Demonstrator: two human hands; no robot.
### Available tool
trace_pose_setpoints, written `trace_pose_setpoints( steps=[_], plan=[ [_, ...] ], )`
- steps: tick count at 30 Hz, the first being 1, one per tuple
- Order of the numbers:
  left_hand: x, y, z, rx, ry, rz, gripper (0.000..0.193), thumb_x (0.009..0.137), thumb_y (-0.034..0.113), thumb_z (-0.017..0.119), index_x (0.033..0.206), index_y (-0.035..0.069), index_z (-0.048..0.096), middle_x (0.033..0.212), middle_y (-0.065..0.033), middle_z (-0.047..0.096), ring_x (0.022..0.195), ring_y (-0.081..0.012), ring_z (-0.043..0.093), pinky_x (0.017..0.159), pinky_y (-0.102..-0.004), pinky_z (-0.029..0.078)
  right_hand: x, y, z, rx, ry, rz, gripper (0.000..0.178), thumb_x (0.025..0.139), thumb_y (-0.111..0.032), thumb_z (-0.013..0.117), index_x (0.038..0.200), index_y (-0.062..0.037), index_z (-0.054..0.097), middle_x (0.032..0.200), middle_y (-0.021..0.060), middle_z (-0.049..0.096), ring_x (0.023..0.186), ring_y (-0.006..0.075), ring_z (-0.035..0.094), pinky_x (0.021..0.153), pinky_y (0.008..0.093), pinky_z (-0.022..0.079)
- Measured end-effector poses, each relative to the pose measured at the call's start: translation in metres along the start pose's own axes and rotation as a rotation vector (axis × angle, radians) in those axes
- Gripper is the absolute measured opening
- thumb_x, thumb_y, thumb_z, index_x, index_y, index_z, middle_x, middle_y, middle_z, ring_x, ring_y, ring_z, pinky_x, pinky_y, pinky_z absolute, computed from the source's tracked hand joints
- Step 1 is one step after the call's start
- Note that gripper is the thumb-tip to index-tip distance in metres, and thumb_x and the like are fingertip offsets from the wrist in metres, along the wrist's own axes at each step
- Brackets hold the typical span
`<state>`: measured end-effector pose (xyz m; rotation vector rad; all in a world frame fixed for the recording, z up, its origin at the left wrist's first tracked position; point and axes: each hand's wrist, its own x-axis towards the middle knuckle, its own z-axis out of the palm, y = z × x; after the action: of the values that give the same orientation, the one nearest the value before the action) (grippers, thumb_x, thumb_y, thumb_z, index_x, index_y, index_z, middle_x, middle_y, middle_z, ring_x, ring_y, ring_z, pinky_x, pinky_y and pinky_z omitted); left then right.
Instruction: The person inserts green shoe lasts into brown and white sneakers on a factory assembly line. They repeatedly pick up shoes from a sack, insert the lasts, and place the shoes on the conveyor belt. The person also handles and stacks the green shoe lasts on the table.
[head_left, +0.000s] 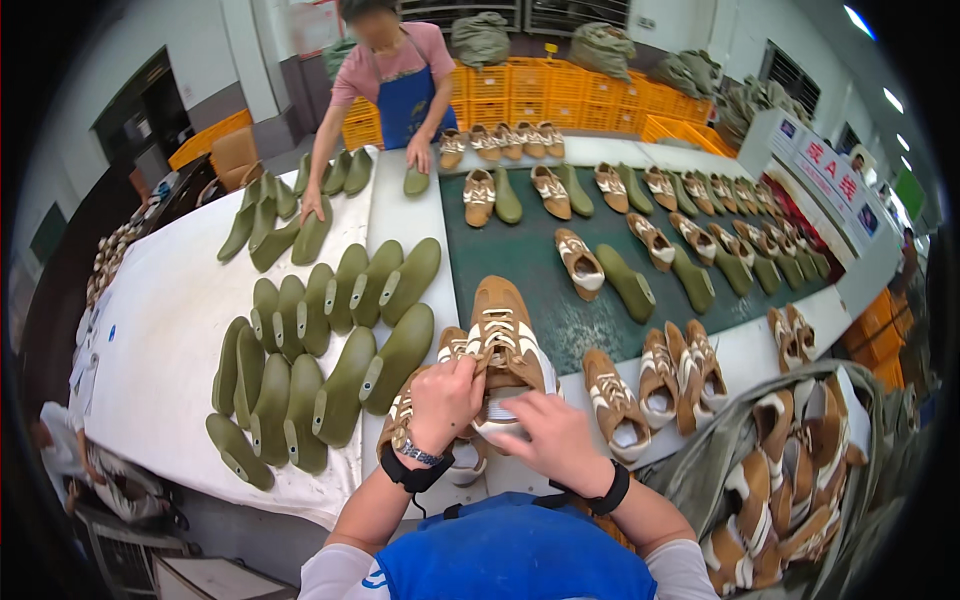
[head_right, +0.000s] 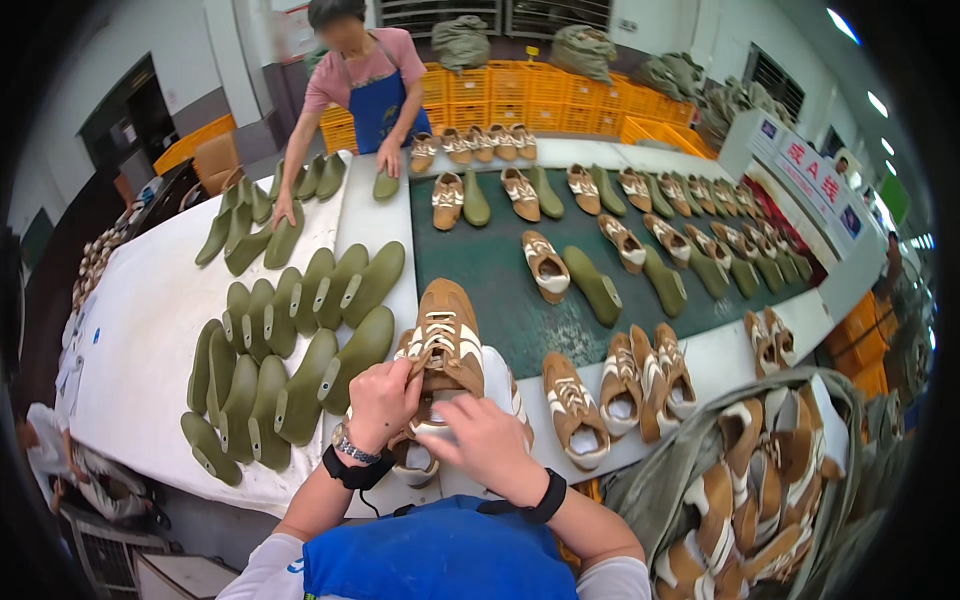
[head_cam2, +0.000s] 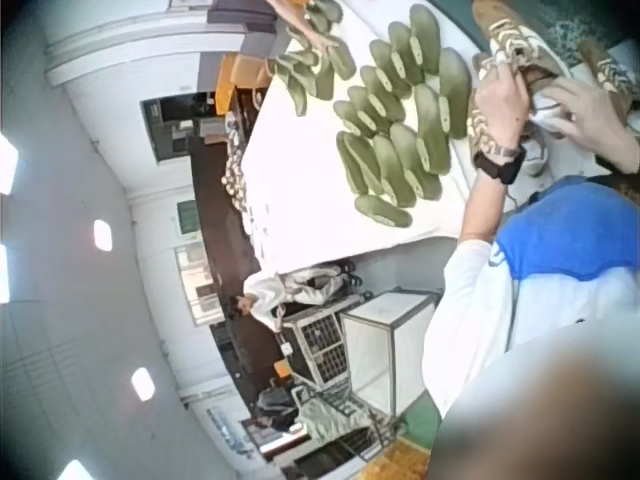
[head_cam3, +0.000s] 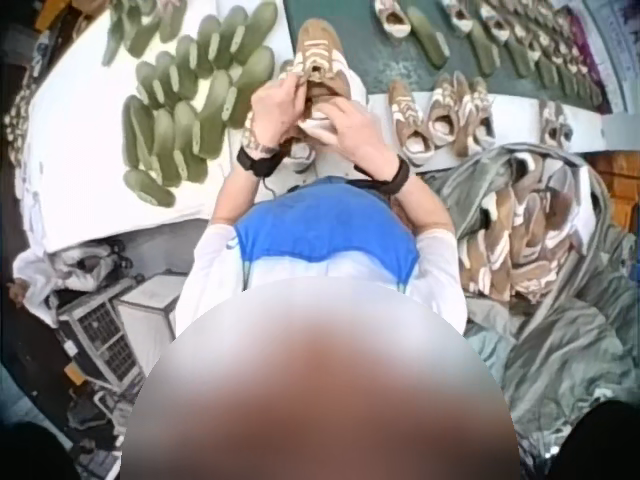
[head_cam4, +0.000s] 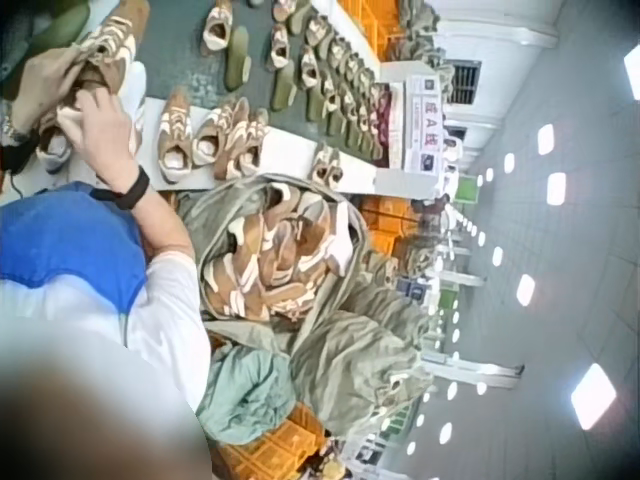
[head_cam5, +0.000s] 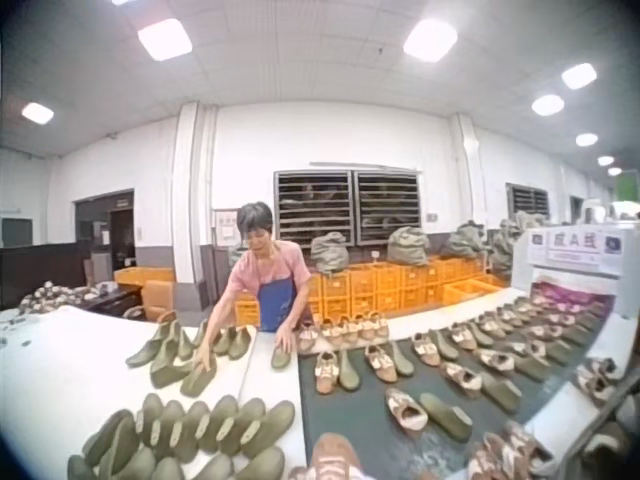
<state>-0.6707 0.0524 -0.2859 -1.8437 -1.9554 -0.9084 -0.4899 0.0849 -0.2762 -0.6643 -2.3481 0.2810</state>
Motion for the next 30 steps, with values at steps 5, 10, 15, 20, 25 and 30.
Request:
trace_pose_setpoints(
  steps=[5,10,15,20,25,30],
  plan=[
    [0.009,0.001,0.011,-0.024,0.02,-0.123,0.018,0.078,0.02,0.067,0.083,0.007,0.057,0.067,-0.0101,0.061,0.063,-0.0285,0.061,0.054,-0.0376,0.049,0.019,0.031,0.001,-0.005,-0.316,-0.11,0.028,0.078,-0.035,0.069,0.091,-0.0106,0.063,0.081,0.006,0.063,0.072,0.0263,0.061,0.06,0.0368,0.05],
    [-0.037,-0.033,0.008,-0.027,-0.132,-0.34,0.027,0.079,0.023,0.069,0.098,0.007,0.06,0.085,-0.0103,0.066,0.08,-0.0298,0.064,0.068,-0.038,0.052,0.029,0.078,-0.001,0.29,-0.271,0.11,0.022,0.08,-0.023,0.068,0.094,-0.0063,0.065,0.078,0.0121,0.065,0.075,0.0324,0.062,0.067,0.0419,0.049],
    [-0.091,-0.13,0.014,0.248,-0.211,-0.474,0.04,0.077,0.021,0.069,0.109,0.002,0.055,0.1,-0.0198,0.062,0.092,-0.0375,0.06,0.079,-0.0435,0.05,0.025,0.108,-0.011,0.325,-0.241,0.316,0.025,0.08,-0.021,0.069,0.094,-0.0009,0.065,0.079,0.0157,0.065,0.071,0.0315,0.061,0.065,0.0392,0.047],
    [-0.076,-0.221,0.061,0.039,-0.581,-0.737,0.051,0.073,0.036,0.073,0.103,-0.001,0.057,0.1,-0.0258,0.063,0.095,-0.0408,0.06,0.083,-0.0458,0.049,0.004,0.107,-0.022,0.391,-0.153,0.419,0.026,0.081,-0.02,0.07,0.095,0.0003,0.064,0.073,0.0143,0.062,0.064,0.0248,0.059,0.059,0.0347,0.046],
    [-0.023,-0.217,0.069,0.085,-0.469,-0.605,0.048,0.067,0.035,0.077,0.094,-0.002,0.064,0.089,-0.0252,0.065,0.087,-0.0396,0.063,0.082,-0.0451,0.05,-0.029,0.1,-0.043,0.404,-0.048,0.51,0.026,0.079,-0.019,0.072,0.094,0.0011,0.065,0.072,0.0125,0.061,0.061,0.0237,0.057,0.055,0.0326,0.045],
    [0.093,-0.195,0.096,0.224,-0.519,-0.042,0.031,0.067,0.021,0.075,0.084,0.001,0.058,0.076,-0.022,0.064,0.076,-0.039,0.063,0.071,-0.0466,0.051,-0.049,0.097,-0.057,0.248,0.004,0.48,0.023,0.074,-0.016,0.075,0.088,0.0,0.065,0.076,0.0117,0.062,0.065,0.0276,0.056,0.06,0.0355,0.044]
  ],
)
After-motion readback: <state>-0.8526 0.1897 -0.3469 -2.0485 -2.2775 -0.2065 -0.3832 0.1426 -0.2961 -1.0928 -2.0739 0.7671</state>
